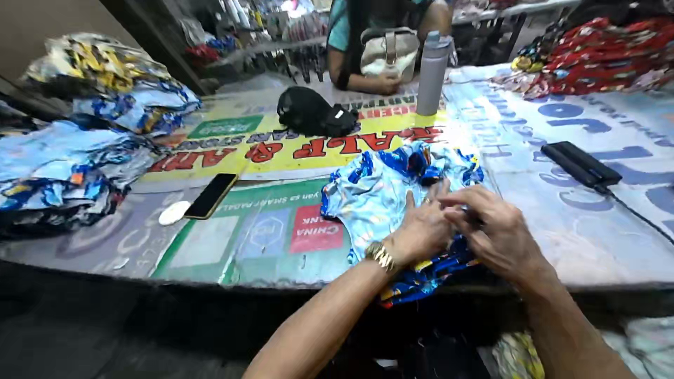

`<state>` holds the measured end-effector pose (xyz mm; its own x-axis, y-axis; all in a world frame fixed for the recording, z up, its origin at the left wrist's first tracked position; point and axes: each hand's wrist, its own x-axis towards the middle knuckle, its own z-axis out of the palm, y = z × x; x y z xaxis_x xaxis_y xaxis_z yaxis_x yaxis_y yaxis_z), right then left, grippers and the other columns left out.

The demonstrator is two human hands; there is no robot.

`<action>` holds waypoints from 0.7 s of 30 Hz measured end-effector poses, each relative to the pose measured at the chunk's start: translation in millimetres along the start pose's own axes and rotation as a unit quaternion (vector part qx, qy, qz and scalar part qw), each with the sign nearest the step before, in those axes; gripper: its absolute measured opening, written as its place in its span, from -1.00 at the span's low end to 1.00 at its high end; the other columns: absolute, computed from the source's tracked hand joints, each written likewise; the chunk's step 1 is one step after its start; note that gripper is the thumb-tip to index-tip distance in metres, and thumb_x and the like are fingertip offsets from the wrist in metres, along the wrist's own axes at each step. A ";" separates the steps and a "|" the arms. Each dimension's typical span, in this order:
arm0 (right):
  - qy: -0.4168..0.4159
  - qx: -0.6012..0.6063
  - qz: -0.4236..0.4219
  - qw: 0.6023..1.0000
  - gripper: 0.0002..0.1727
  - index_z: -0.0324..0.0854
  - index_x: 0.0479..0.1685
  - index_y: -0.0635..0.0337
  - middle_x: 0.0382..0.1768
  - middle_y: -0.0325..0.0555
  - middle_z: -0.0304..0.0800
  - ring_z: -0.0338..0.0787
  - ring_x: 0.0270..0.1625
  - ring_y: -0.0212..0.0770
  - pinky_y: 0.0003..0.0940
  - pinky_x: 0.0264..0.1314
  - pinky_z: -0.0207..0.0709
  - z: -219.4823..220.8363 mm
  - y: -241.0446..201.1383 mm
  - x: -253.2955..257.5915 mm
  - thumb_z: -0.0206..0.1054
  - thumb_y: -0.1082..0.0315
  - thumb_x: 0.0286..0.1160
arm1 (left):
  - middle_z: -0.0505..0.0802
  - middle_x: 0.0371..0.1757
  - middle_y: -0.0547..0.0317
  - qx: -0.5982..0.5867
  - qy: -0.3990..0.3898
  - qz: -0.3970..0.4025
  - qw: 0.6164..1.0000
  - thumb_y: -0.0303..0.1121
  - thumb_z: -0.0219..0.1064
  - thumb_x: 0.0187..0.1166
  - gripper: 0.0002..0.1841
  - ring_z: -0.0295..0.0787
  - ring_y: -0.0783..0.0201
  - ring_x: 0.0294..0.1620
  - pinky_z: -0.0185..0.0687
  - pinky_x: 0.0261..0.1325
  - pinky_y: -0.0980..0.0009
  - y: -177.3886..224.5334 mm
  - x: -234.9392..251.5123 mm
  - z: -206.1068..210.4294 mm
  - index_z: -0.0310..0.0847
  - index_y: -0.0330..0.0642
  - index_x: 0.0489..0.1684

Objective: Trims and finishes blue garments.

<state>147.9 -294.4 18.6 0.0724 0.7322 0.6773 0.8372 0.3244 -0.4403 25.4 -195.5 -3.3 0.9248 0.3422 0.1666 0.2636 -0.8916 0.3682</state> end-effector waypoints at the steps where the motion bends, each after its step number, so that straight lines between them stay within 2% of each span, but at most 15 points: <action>1: -0.037 0.010 -0.018 0.999 -0.71 0.82 0.07 0.12 -0.04 -0.06 0.83 0.82 -0.22 -0.24 -0.25 -0.20 0.74 8.4 2.7 4.0 0.25 0.21 0.65 | 0.77 0.39 -0.16 0.019 0.014 0.027 0.999 -0.20 0.29 0.65 -0.62 0.57 -0.21 0.55 0.06 0.58 -0.58 13.0 -21.1 3.0 0.72 -0.21 0.30; 2: -0.084 0.012 -0.032 0.996 -0.71 0.82 0.11 0.05 0.01 -0.08 0.83 0.83 -0.22 -0.23 -0.21 -0.22 0.75 15.0 7.8 4.7 0.23 0.19 0.69 | 0.84 0.28 -0.10 0.043 0.012 0.043 0.998 -0.07 0.30 0.65 -0.59 0.67 -0.16 0.47 0.17 0.55 -0.55 25.4 -42.1 6.4 0.76 -0.20 0.20; 3: -0.137 -0.004 -0.039 0.990 -0.70 0.82 0.15 -0.03 0.07 -0.09 0.84 0.85 -0.22 -0.19 -0.15 -0.25 0.75 18.8 15.2 4.0 0.22 0.15 0.71 | 0.83 0.32 -0.03 0.078 0.013 0.052 0.996 0.09 0.26 0.66 -0.49 0.66 -0.12 0.49 0.23 0.55 -0.53 34.1 -60.1 11.8 0.72 -0.15 0.27; 4: -0.193 -0.037 -0.036 0.980 -0.70 0.80 0.19 -0.10 0.13 -0.06 0.83 0.87 -0.23 -0.11 -0.05 -0.27 0.74 19.0 24.8 2.6 0.24 0.11 0.69 | 0.77 0.44 0.06 0.120 0.025 0.059 0.991 0.18 0.23 0.64 -0.41 0.60 -0.08 0.58 0.26 0.54 -0.51 37.5 -74.3 19.3 0.65 -0.08 0.40; 6: -0.275 -0.124 -0.001 0.954 -0.65 0.76 0.28 -0.19 0.16 0.05 0.79 0.86 -0.26 0.10 0.16 -0.33 0.68 10.7 45.9 -3.9 0.28 0.01 0.64 | 0.55 0.71 0.18 0.187 0.050 0.067 0.979 0.19 0.23 0.63 -0.32 0.40 -0.03 0.74 0.23 0.57 -0.47 31.7 -91.8 31.6 0.43 0.06 0.69; 7: -0.283 -0.156 0.021 0.946 -0.62 0.75 0.31 -0.19 0.15 0.10 0.78 0.86 -0.27 0.16 0.22 -0.34 0.67 2.1 55.8 -8.8 0.30 -0.01 0.62 | 0.49 0.76 0.20 0.208 0.067 0.070 0.973 0.16 0.25 0.63 -0.32 0.38 -0.04 0.75 0.25 0.59 -0.42 26.1 -95.9 35.6 0.38 0.12 0.74; 9: -0.280 -0.215 0.068 0.933 -0.65 0.76 0.22 -0.06 0.08 0.16 0.81 0.86 -0.26 0.26 0.30 -0.34 0.66 -23.7 71.4 -18.4 0.36 0.04 0.59 | 0.44 0.79 0.19 0.224 0.078 0.079 0.968 0.14 0.25 0.64 -0.33 0.39 -0.06 0.74 0.28 0.60 -0.35 17.7 -98.9 36.1 0.34 0.18 0.77; 12: -0.293 -0.284 0.140 0.902 -0.83 0.76 -0.08 0.14 -0.18 0.19 0.84 0.85 -0.22 0.33 0.39 -0.29 0.61 -61.5 78.2 -26.8 0.43 0.24 0.56 | 0.42 0.80 0.10 0.196 0.060 0.104 0.973 0.16 0.30 0.59 -0.27 0.33 -0.07 0.77 0.23 0.67 -0.28 13.6 -103.5 31.6 0.33 0.13 0.77; 13: -0.264 -0.289 0.142 0.909 -0.87 0.76 -0.16 0.20 -0.24 0.19 0.82 0.84 -0.27 0.33 0.38 -0.33 0.59 -67.4 75.9 -24.9 0.44 0.32 0.52 | 0.44 0.79 0.06 0.168 0.055 0.117 0.977 0.16 0.30 0.58 -0.27 0.32 -0.08 0.78 0.23 0.71 -0.21 13.3 -103.2 29.3 0.37 0.10 0.75; 15: -0.175 -0.241 0.133 0.945 -0.88 0.77 -0.13 0.24 -0.25 0.15 0.84 0.86 -0.26 0.24 0.34 -0.27 0.64 -65.5 66.4 -11.4 0.41 0.37 0.55 | 0.52 0.73 0.03 0.098 0.052 0.135 0.985 0.16 0.25 0.63 -0.35 0.35 -0.06 0.77 0.27 0.74 -0.05 15.7 -98.5 24.0 0.47 0.09 0.68; 17: -0.110 -0.141 0.129 0.975 -0.78 0.75 0.05 0.24 -0.26 0.07 0.84 0.85 -0.25 0.09 0.22 -0.17 0.70 -43.9 56.9 14.8 0.40 0.30 0.61 | 0.65 0.61 0.00 0.051 0.065 0.114 0.990 0.05 0.25 0.68 -0.43 0.54 -0.03 0.63 0.49 0.61 0.08 23.6 -89.5 17.0 0.52 0.03 0.62; 19: -0.106 -0.089 0.137 0.981 -0.49 0.62 0.37 0.22 -0.17 0.08 0.85 0.86 -0.18 0.10 0.25 -0.08 0.70 -12.1 55.4 46.1 0.41 0.06 0.61 | 0.77 0.38 -0.01 0.062 0.102 0.066 0.991 -0.01 0.30 0.67 -0.44 0.77 0.03 0.28 0.72 0.18 0.16 35.4 -75.1 14.1 0.51 0.04 0.64; 20: -0.119 -0.088 0.142 0.979 -0.33 0.52 0.52 0.18 -0.08 0.10 0.86 0.87 -0.11 0.14 0.29 -0.03 0.69 4.9 58.9 60.4 0.42 -0.08 0.56 | 0.80 0.21 0.02 0.077 0.115 0.050 0.989 -0.03 0.31 0.65 -0.49 0.78 0.03 0.10 0.70 -0.01 0.16 40.2 -67.7 16.7 0.57 0.10 0.58; 21: -0.142 -0.095 0.146 0.974 -0.23 0.47 0.58 0.14 0.00 0.10 0.85 0.87 -0.05 0.17 0.34 -0.01 0.68 21.6 65.5 72.3 0.44 -0.17 0.49 | 0.81 0.04 0.06 0.093 0.125 0.043 0.987 -0.10 0.32 0.65 -0.60 0.77 0.03 -0.01 0.67 -0.13 0.16 43.0 -61.7 21.4 0.69 0.13 0.42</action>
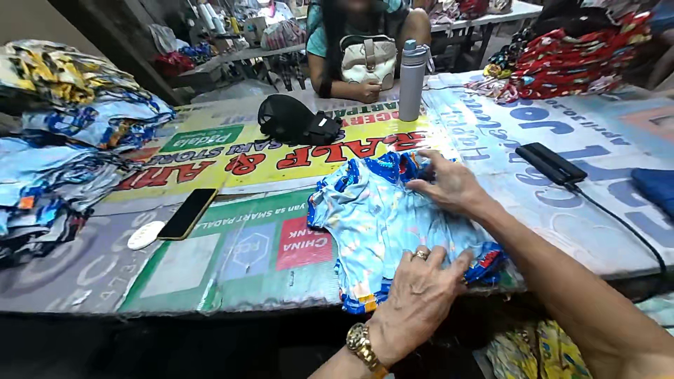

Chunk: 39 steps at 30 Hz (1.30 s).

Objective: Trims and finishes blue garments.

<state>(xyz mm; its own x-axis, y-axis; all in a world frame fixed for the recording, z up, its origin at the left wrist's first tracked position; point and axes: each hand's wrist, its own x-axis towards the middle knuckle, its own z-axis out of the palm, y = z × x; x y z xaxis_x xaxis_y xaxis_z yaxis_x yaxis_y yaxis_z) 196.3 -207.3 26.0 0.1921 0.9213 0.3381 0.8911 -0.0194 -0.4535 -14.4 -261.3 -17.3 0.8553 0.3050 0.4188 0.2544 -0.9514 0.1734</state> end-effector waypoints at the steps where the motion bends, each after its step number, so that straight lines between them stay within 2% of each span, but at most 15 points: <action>1: -0.032 -0.021 0.001 0.999 -0.25 0.51 0.52 0.12 0.06 0.10 0.83 0.86 0.00 0.19 0.36 0.01 0.67 12.3 1.7 13.5 0.45 -0.20 0.47 | 0.80 -0.09 0.10 0.010 0.006 -0.002 1.000 -0.20 0.32 0.64 -0.76 0.76 0.05 -0.09 0.64 -0.20 0.17 1.6 3.3 5.5 0.78 0.12 0.16; 4: -0.095 -0.065 -0.015 0.993 -0.74 0.71 0.06 0.13 -0.18 0.13 0.84 0.85 -0.06 0.25 0.38 -0.07 0.62 23.5 4.9 29.4 0.45 0.22 0.52 | 0.76 -0.26 0.14 -0.043 0.046 -0.018 0.998 -0.37 0.27 0.63 -0.85 0.76 0.13 -0.17 0.67 -0.20 0.25 1.1 6.3 6.0 0.80 0.00 -0.18; 7: -0.024 0.024 -0.049 0.998 -0.81 0.69 0.04 0.25 -0.17 0.14 0.84 0.86 -0.08 0.19 0.33 0.00 0.66 -9.3 7.6 32.9 0.40 0.44 0.52 | 0.80 -0.25 0.13 -0.104 0.134 -0.036 0.985 -0.38 0.30 0.63 -0.84 0.79 0.18 -0.15 0.72 -0.12 0.33 6.8 14.9 -4.7 0.84 -0.07 -0.11; 11: 0.069 0.043 -0.013 0.997 -0.77 0.64 0.11 0.35 -0.08 0.22 0.82 0.86 -0.03 0.21 0.29 0.08 0.64 -23.8 38.6 42.9 0.31 0.41 0.61 | 0.84 -0.13 0.08 -0.097 0.123 -0.034 0.987 -0.45 0.31 0.59 -0.82 0.82 0.13 -0.05 0.75 -0.04 0.28 27.1 40.7 18.0 0.83 -0.10 -0.01; 14: 0.000 -0.073 0.042 0.996 -0.74 0.63 0.16 0.32 0.06 0.33 0.77 0.82 0.02 0.41 0.49 -0.03 0.61 5.3 72.2 39.2 0.27 0.41 0.60 | 0.88 0.11 0.00 -0.040 0.071 0.000 0.997 -0.28 0.37 0.59 -0.67 0.84 0.06 0.15 0.74 0.13 0.22 38.5 38.2 49.6 0.77 -0.09 0.28; 16: -0.052 -0.109 0.074 0.990 -0.70 0.60 0.25 0.28 0.17 0.40 0.70 0.78 0.05 0.51 0.56 -0.06 0.55 14.8 85.0 34.4 0.27 0.35 0.64 | 0.80 0.38 -0.05 -0.050 0.036 0.035 0.997 -0.14 0.37 0.62 -0.57 0.74 -0.01 0.42 0.64 0.43 0.11 43.7 22.3 38.8 0.70 -0.01 0.42; 18: -0.065 -0.147 0.106 0.981 -0.60 0.59 0.28 0.35 0.24 0.52 0.63 0.74 0.04 0.62 0.66 -0.07 0.50 -5.8 79.6 32.1 0.33 0.25 0.63 | 0.79 0.44 0.08 -0.073 0.047 0.037 0.996 -0.09 0.32 0.67 -0.63 0.69 0.08 0.51 0.55 0.55 0.06 39.5 0.1 10.9 0.74 0.06 0.36; 20: -0.014 -0.194 0.100 0.976 -0.51 0.54 0.33 0.42 0.25 0.65 0.55 0.71 -0.11 0.72 0.70 -0.22 0.46 -31.5 54.7 18.7 0.41 0.23 0.59 | 0.91 0.19 0.15 -0.071 0.139 -0.013 0.988 -0.22 0.30 0.69 -0.77 0.81 0.18 0.31 0.64 0.44 0.14 15.3 -23.6 -22.0 0.86 0.01 0.09; 22: 0.050 -0.193 0.028 0.980 -0.61 0.59 0.22 0.40 0.11 0.56 0.60 0.72 -0.25 0.61 0.57 -0.36 0.49 -47.1 14.7 -6.7 0.39 0.26 0.61 | 0.94 0.00 0.08 -0.027 0.217 -0.111 0.969 -0.40 0.25 0.65 -0.78 0.88 0.19 0.12 0.74 0.28 0.20 -34.3 -45.3 -50.9 0.88 -0.18 -0.06; 25: 0.052 -0.090 -0.144 0.984 -0.75 0.73 0.01 0.33 -0.17 0.23 0.77 0.80 -0.40 0.21 0.21 -0.49 0.63 -26.1 -55.9 -54.4 0.44 0.34 0.49 | 0.83 0.24 -0.10 0.018 0.152 -0.290 0.945 -0.32 0.16 0.77 -0.66 0.81 -0.01 0.22 0.71 0.25 -0.05 -118.7 -63.0 -82.8 0.68 -0.27 0.34; 28: -0.044 -0.033 -0.290 0.955 -0.55 0.76 0.02 0.10 -0.14 0.01 0.81 0.79 -0.49 -0.04 -0.09 -0.61 0.62 35.2 -109.4 -96.5 0.47 -0.07 0.40 | 0.80 0.22 -0.13 -0.013 0.097 -0.363 0.926 -0.14 0.23 0.76 -0.57 0.79 -0.07 0.17 0.66 0.26 -0.17 -170.8 -61.7 -77.3 0.57 -0.25 0.41; 30: -0.072 -0.060 -0.322 0.942 -0.69 0.69 -0.08 0.12 -0.20 0.01 0.71 0.71 -0.55 -0.05 -0.16 -0.68 0.54 63.1 -123.7 -109.2 0.44 0.07 0.45 | 0.83 -0.01 -0.06 -0.007 0.065 -0.351 0.934 -0.17 0.35 0.67 -0.69 0.79 -0.04 0.04 0.64 0.17 -0.17 -185.6 -57.9 -63.3 0.72 -0.24 0.10; 32: -0.024 -0.047 -0.320 0.946 -0.88 0.67 -0.27 0.14 -0.36 -0.03 0.67 0.65 -0.63 -0.10 -0.23 -0.74 0.46 79.2 -121.0 -110.8 0.31 0.31 0.50 | 0.82 -0.17 0.00 -0.006 0.059 -0.328 0.943 -0.27 0.35 0.66 -0.82 0.79 0.02 -0.09 0.65 0.05 -0.12 -189.8 -53.6 -60.7 0.76 -0.20 -0.15; 35: -0.020 0.052 -0.292 0.955 -0.82 0.77 -0.19 0.10 -0.36 -0.11 0.75 0.73 -0.55 -0.15 -0.24 -0.64 0.54 77.4 -111.2 -107.4 0.30 0.24 0.59 | 0.83 -0.26 -0.01 -0.031 0.060 -0.328 0.942 -0.32 0.29 0.71 -0.83 0.80 0.02 -0.19 0.67 -0.04 -0.11 -185.5 -50.8 -80.2 0.73 -0.22 -0.15; 39: 0.016 0.181 -0.236 0.954 -0.86 0.73 -0.05 0.19 -0.26 -0.10 0.85 0.83 -0.35 -0.25 -0.30 -0.35 0.72 57.6 -98.8 -104.4 0.34 0.36 0.56 | 0.72 -0.28 -0.18 -0.114 0.042 -0.355 0.927 -0.24 0.10 0.84 -0.73 0.70 -0.05 -0.35 0.61 -0.27 -0.04 -154.3 -29.8 -118.3 0.54 -0.31 0.04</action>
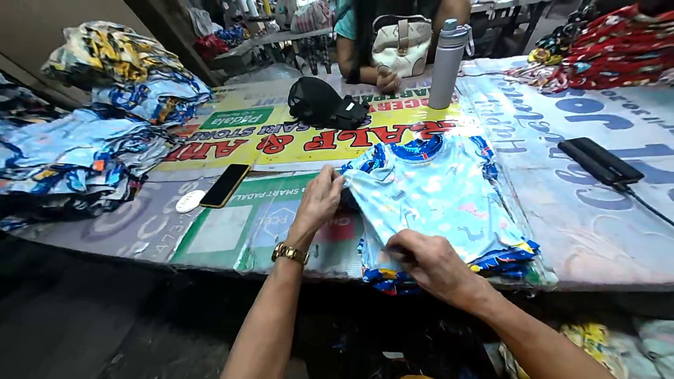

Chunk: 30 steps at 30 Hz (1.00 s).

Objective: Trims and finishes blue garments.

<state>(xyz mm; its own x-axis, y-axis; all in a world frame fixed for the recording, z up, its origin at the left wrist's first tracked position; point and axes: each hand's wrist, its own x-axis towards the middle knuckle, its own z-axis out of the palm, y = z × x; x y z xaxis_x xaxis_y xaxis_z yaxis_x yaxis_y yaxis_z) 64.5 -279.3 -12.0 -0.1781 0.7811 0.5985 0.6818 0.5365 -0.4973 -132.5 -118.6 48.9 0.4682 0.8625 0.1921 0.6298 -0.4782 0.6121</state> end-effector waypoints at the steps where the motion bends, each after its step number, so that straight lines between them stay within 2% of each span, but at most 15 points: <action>1: 0.036 0.011 0.013 0.999 -0.85 0.73 -0.05 0.23 -0.28 -0.10 0.85 0.81 -0.37 -0.31 -0.37 -0.33 0.73 -10.9 -0.4 -0.8 0.34 0.36 0.57 | 0.72 -0.26 -0.17 -0.044 -0.004 0.003 0.999 -0.21 0.08 0.85 -0.71 0.69 -0.01 -0.36 0.63 -0.29 0.01 12.7 3.9 0.0 0.51 -0.30 0.06; 4: 0.147 -0.011 0.061 0.987 -0.81 0.73 -0.05 0.30 -0.30 -0.11 0.84 0.76 -0.36 -0.49 -0.60 -0.25 0.70 -52.2 4.6 -12.6 0.34 0.34 0.59 | 0.74 -0.19 -0.13 -0.149 -0.014 0.059 0.987 -0.22 0.05 0.85 -0.69 0.74 0.09 -0.25 0.70 -0.12 0.10 57.8 43.1 22.7 0.49 -0.35 0.09; 6: 0.190 -0.075 0.104 0.973 -0.77 0.73 -0.02 0.32 -0.29 -0.07 0.83 0.74 -0.37 -0.50 -0.61 -0.25 0.67 -76.9 16.9 -29.1 0.34 0.32 0.59 | 0.77 -0.15 -0.10 -0.170 -0.020 0.106 0.980 -0.29 0.05 0.82 -0.69 0.78 0.12 -0.15 0.74 -0.01 0.07 93.4 77.7 49.5 0.55 -0.41 0.09; 8: 0.187 -0.174 0.163 0.953 -0.76 0.74 -0.02 0.32 -0.26 0.04 0.84 0.78 -0.38 -0.30 -0.40 -0.30 0.69 -93.6 33.3 -51.0 0.30 0.32 0.57 | 0.78 -0.14 -0.09 -0.158 -0.058 0.172 0.971 -0.33 0.06 0.80 -0.71 0.78 0.13 -0.12 0.72 0.03 0.09 116.8 91.5 80.7 0.57 -0.42 0.09; 9: 0.159 -0.219 0.196 0.942 -0.76 0.75 -0.02 0.33 -0.24 0.13 0.85 0.81 -0.36 -0.10 -0.16 -0.31 0.69 -98.4 41.1 -62.7 0.30 0.35 0.54 | 0.81 -0.08 -0.11 -0.140 -0.102 0.207 0.963 -0.36 0.07 0.79 -0.72 0.80 0.10 -0.05 0.70 0.11 0.07 122.7 92.1 94.5 0.57 -0.41 0.14; 11: 0.067 -0.282 0.261 0.921 -0.78 0.75 -0.03 0.28 -0.12 0.23 0.81 0.84 -0.30 0.22 0.22 -0.38 0.64 -103.8 53.0 -83.1 0.35 0.36 0.48 | 0.83 0.17 -0.14 -0.100 -0.202 0.260 0.939 -0.35 0.12 0.81 -0.67 0.82 0.08 0.17 0.67 0.33 0.05 124.3 86.9 111.2 0.52 -0.38 0.36; 13: 0.039 -0.310 0.294 0.903 -0.71 0.74 0.05 0.24 0.02 0.33 0.75 0.82 -0.28 0.36 0.35 -0.43 0.57 -103.3 54.9 -93.8 0.37 0.23 0.54 | 0.83 0.23 -0.12 -0.092 -0.200 0.291 0.931 -0.36 0.11 0.82 -0.66 0.82 0.10 0.24 0.63 0.40 0.09 110.9 77.1 108.2 0.55 -0.38 0.39; 15: 0.087 -0.324 0.278 0.900 -0.57 0.73 0.15 0.28 0.07 0.39 0.73 0.81 -0.24 0.38 0.30 -0.42 0.58 -102.3 45.2 -92.8 0.30 0.07 0.63 | 0.85 0.19 -0.07 -0.075 -0.125 0.280 0.949 -0.40 0.10 0.80 -0.69 0.82 0.15 0.22 0.66 0.40 0.12 89.0 67.3 83.6 0.62 -0.37 0.30; 17: 0.141 -0.307 0.214 0.917 -0.55 0.75 0.10 0.33 -0.02 0.36 0.77 0.81 -0.27 0.26 0.12 -0.42 0.59 -94.5 27.5 -78.9 0.26 0.07 0.66 | 0.85 0.11 -0.06 -0.034 -0.038 0.228 0.972 -0.40 0.11 0.79 -0.73 0.82 0.13 0.14 0.69 0.30 0.09 56.8 54.7 53.4 0.67 -0.33 0.19; 18: 0.149 -0.281 0.170 0.933 -0.57 0.78 0.05 0.31 -0.09 0.29 0.81 0.82 -0.31 0.15 0.01 -0.44 0.62 -85.3 17.7 -69.1 0.26 0.09 0.66 | 0.84 0.05 -0.11 -0.019 0.002 0.189 0.982 -0.39 0.11 0.80 -0.75 0.81 0.04 0.06 0.69 0.19 0.03 40.1 45.8 40.7 0.65 -0.32 0.16; 20: 0.116 -0.210 0.081 0.967 -0.58 0.79 0.01 0.22 -0.16 0.11 0.87 0.84 -0.37 -0.04 -0.15 -0.49 0.67 -56.9 -1.5 -48.8 0.25 0.01 0.68 | 0.82 0.07 -0.18 -0.019 0.054 0.115 0.992 -0.28 0.11 0.83 -0.71 0.81 -0.05 0.00 0.69 0.09 -0.04 16.6 36.7 29.6 0.58 -0.29 0.25; 24: 0.016 -0.162 -0.018 0.987 -0.54 0.78 0.02 0.06 -0.24 -0.08 0.77 0.74 -0.53 -0.17 -0.26 -0.66 0.58 2.7 -20.7 -14.9 0.39 -0.14 0.48 | 0.79 0.09 -0.15 -0.022 0.042 0.037 0.998 -0.11 0.35 0.67 -0.50 0.78 -0.05 -0.16 0.72 -0.12 -0.05 13.8 34.4 40.3 0.46 -0.16 0.48; 26: -0.029 -0.188 -0.024 0.981 -0.52 0.75 -0.01 0.02 -0.27 -0.12 0.71 0.69 -0.58 -0.19 -0.28 -0.69 0.54 12.1 -15.5 -5.2 0.44 -0.18 0.38 | 0.83 -0.04 -0.13 0.024 0.028 0.062 0.997 -0.22 0.33 0.68 -0.65 0.81 -0.07 -0.12 0.72 -0.04 -0.13 8.0 57.6 52.7 0.60 -0.21 0.30; 28: -0.101 -0.207 -0.011 0.973 -0.57 0.71 -0.10 0.01 -0.28 -0.13 0.68 0.67 -0.58 -0.17 -0.25 -0.68 0.52 9.2 -9.2 -3.6 0.43 -0.17 0.40 | 0.85 -0.08 -0.10 0.035 0.027 0.073 0.996 -0.39 0.23 0.68 -0.79 0.83 -0.05 -0.04 0.70 0.08 -0.14 -1.5 74.0 57.2 0.71 -0.27 0.08; 30: -0.097 -0.185 -0.030 0.977 -0.81 0.69 -0.26 0.01 -0.38 -0.16 0.67 0.65 -0.62 -0.19 -0.26 -0.72 0.49 6.5 -1.0 -6.1 0.42 0.10 0.45 | 0.82 -0.11 -0.11 -0.029 0.036 0.053 0.998 -0.44 0.18 0.68 -0.79 0.80 0.03 -0.12 0.71 -0.01 -0.02 -2.6 80.5 49.4 0.66 -0.32 0.08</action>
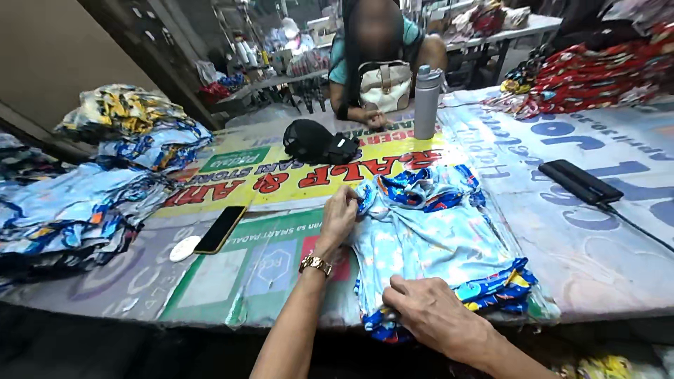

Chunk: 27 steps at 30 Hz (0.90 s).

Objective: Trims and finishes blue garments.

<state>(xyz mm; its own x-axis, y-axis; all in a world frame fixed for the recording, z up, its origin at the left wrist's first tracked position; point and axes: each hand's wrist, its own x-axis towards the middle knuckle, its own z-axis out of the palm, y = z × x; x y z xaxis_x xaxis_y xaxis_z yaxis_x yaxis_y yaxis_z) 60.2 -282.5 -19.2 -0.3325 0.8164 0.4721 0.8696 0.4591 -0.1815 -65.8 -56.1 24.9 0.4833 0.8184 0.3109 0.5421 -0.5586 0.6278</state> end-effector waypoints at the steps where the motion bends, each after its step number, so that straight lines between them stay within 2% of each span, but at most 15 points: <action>1: 0.027 0.019 -0.009 0.999 -0.92 0.68 -0.32 0.00 -0.43 -0.19 0.66 0.64 -0.63 -0.23 -0.30 -0.74 0.46 1.8 3.5 -1.8 0.40 0.24 0.41 | 0.80 -0.09 -0.11 -0.065 0.012 -0.023 0.998 -0.45 0.18 0.69 -0.79 0.78 0.08 -0.17 0.72 -0.07 0.05 1.7 2.5 -5.2 0.60 -0.35 0.12; 3: 0.067 0.064 -0.008 0.996 -0.98 0.67 -0.33 0.02 -0.43 -0.22 0.65 0.64 -0.61 -0.28 -0.35 -0.74 0.45 2.8 7.2 -3.3 0.37 0.34 0.40 | 0.75 -0.07 -0.06 -0.216 0.042 -0.065 0.973 -0.47 0.19 0.70 -0.79 0.78 0.18 -0.27 0.78 -0.15 0.16 6.6 5.2 -13.9 0.50 -0.34 0.17; 5: 0.088 0.106 -0.003 0.991 -0.94 0.66 -0.26 0.04 -0.37 -0.20 0.67 0.67 -0.57 -0.30 -0.37 -0.70 0.48 1.3 7.7 -1.0 0.39 0.31 0.39 | 0.73 -0.14 0.03 -0.326 0.063 -0.104 0.937 -0.50 0.20 0.71 -0.82 0.79 0.22 -0.36 0.84 -0.22 0.19 14.7 7.4 -19.3 0.45 -0.27 0.16; 8: 0.051 0.111 -0.025 0.992 -0.61 0.73 -0.03 0.05 -0.29 -0.15 0.70 0.66 -0.59 -0.25 -0.32 -0.70 0.50 1.8 -2.9 6.1 0.48 -0.05 0.42 | 0.72 -0.15 0.06 -0.412 0.065 -0.138 0.898 -0.52 0.16 0.71 -0.84 0.81 0.21 -0.36 0.85 -0.21 0.20 23.8 7.5 -19.5 0.43 -0.21 0.14; 9: 0.021 0.089 -0.034 0.995 -0.57 0.73 0.00 0.02 -0.27 -0.15 0.70 0.64 -0.62 -0.23 -0.30 -0.72 0.49 5.3 -7.5 7.6 0.50 -0.11 0.39 | 0.73 -0.14 0.06 -0.429 0.067 -0.138 0.890 -0.52 0.16 0.70 -0.84 0.81 0.20 -0.34 0.85 -0.18 0.19 24.9 7.4 -17.3 0.43 -0.21 0.13; 10: -0.003 0.064 -0.044 0.997 -0.67 0.70 -0.08 -0.01 -0.29 -0.16 0.67 0.62 -0.63 -0.22 -0.29 -0.73 0.46 9.9 -9.9 8.5 0.48 -0.03 0.43 | 0.74 -0.12 0.05 -0.431 0.065 -0.132 0.890 -0.51 0.16 0.69 -0.84 0.82 0.20 -0.31 0.84 -0.14 0.18 24.1 7.5 -14.6 0.42 -0.21 0.14; 12: -0.005 0.041 -0.049 0.998 -0.91 0.67 -0.25 0.00 -0.38 -0.17 0.65 0.61 -0.66 -0.21 -0.28 -0.76 0.44 17.1 -9.3 9.2 0.40 0.23 0.44 | 0.74 -0.05 0.04 -0.366 0.023 -0.103 0.925 -0.47 0.17 0.73 -0.76 0.82 0.23 -0.21 0.81 -0.07 0.21 18.2 4.8 -12.9 0.40 -0.20 0.28; 13: -0.002 0.051 -0.045 0.998 -0.94 0.66 -0.28 0.01 -0.40 -0.17 0.65 0.62 -0.65 -0.20 -0.27 -0.75 0.46 17.5 -8.0 8.3 0.37 0.26 0.46 | 0.76 0.04 0.00 -0.302 -0.010 -0.084 0.950 -0.43 0.17 0.75 -0.69 0.79 0.21 -0.13 0.77 -0.04 0.18 14.6 -0.5 -14.9 0.37 -0.20 0.39; 15: 0.003 0.095 -0.035 0.995 -0.89 0.68 -0.28 0.01 -0.41 -0.19 0.66 0.65 -0.60 -0.21 -0.27 -0.70 0.49 15.9 -4.1 5.4 0.35 0.23 0.52 | 0.75 0.19 -0.09 -0.159 -0.035 -0.053 0.985 -0.36 0.17 0.77 -0.65 0.77 0.06 -0.04 0.72 -0.06 0.07 11.4 -15.6 -21.0 0.38 -0.16 0.47; 16: 0.012 0.119 -0.029 0.992 -0.83 0.70 -0.28 0.01 -0.41 -0.20 0.67 0.68 -0.56 -0.23 -0.28 -0.66 0.50 15.5 -2.0 4.1 0.32 0.17 0.59 | 0.77 0.18 -0.11 -0.104 -0.020 -0.040 0.994 -0.35 0.18 0.77 -0.67 0.78 0.02 -0.06 0.71 -0.09 0.04 10.9 -21.4 -23.0 0.43 -0.16 0.44; 18: 0.048 0.174 -0.014 0.983 -0.75 0.73 -0.25 0.04 -0.36 -0.18 0.70 0.71 -0.49 -0.27 -0.33 -0.59 0.54 14.7 0.5 2.0 0.28 0.11 0.66 | 0.79 0.15 -0.09 -0.045 0.005 -0.022 0.999 -0.33 0.18 0.78 -0.71 0.80 0.05 -0.04 0.72 -0.02 0.03 5.8 -29.9 -25.2 0.49 -0.18 0.36; 22: 0.139 0.257 -0.011 0.956 -0.84 0.66 -0.15 0.15 -0.19 -0.07 0.74 0.75 -0.32 -0.29 -0.42 -0.45 0.60 13.9 3.3 -0.3 0.35 0.24 0.63 | 0.81 -0.02 -0.08 0.013 0.040 0.006 0.999 -0.34 0.15 0.77 -0.76 0.80 0.06 -0.06 0.72 0.04 -0.03 -14.5 -40.9 -20.2 0.62 -0.30 0.15; 23: 0.154 0.256 -0.013 0.954 -0.85 0.65 -0.13 0.15 -0.17 -0.06 0.75 0.76 -0.29 -0.30 -0.44 -0.43 0.62 13.6 3.4 -0.8 0.35 0.25 0.61 | 0.80 -0.15 -0.04 0.021 0.054 0.005 0.998 -0.32 0.16 0.77 -0.77 0.78 0.09 -0.18 0.72 -0.07 0.01 -12.9 -47.2 -18.4 0.65 -0.29 0.05; 25: 0.182 0.260 -0.006 0.948 -0.86 0.63 -0.09 0.16 -0.13 -0.06 0.77 0.79 -0.21 -0.31 -0.47 -0.34 0.66 9.8 3.9 -1.9 0.34 0.28 0.61 | 0.68 -0.50 0.14 0.007 0.064 0.006 0.998 -0.21 0.16 0.78 -0.72 0.63 0.26 -0.50 0.60 -0.36 0.21 0.1 -65.3 -17.4 0.64 -0.24 -0.20; 27: 0.223 0.281 0.024 0.933 -0.86 0.62 -0.09 0.20 -0.16 -0.07 0.77 0.75 -0.21 -0.40 -0.58 -0.23 0.66 2.3 8.1 -2.2 0.34 0.31 0.60 | 0.60 -0.61 0.28 -0.037 -0.015 0.033 0.999 -0.20 0.12 0.76 -0.66 0.51 0.44 -0.59 0.49 -0.44 0.41 12.0 -89.1 -22.8 0.66 -0.21 -0.36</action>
<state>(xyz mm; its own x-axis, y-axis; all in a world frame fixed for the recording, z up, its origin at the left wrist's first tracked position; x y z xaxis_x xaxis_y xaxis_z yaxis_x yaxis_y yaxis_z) 67.2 -279.8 -23.7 -0.0040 0.6710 0.7414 0.5086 0.6397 -0.5763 -118.1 -132.7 21.0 0.5375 0.7753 0.3317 0.4567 -0.5983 0.6583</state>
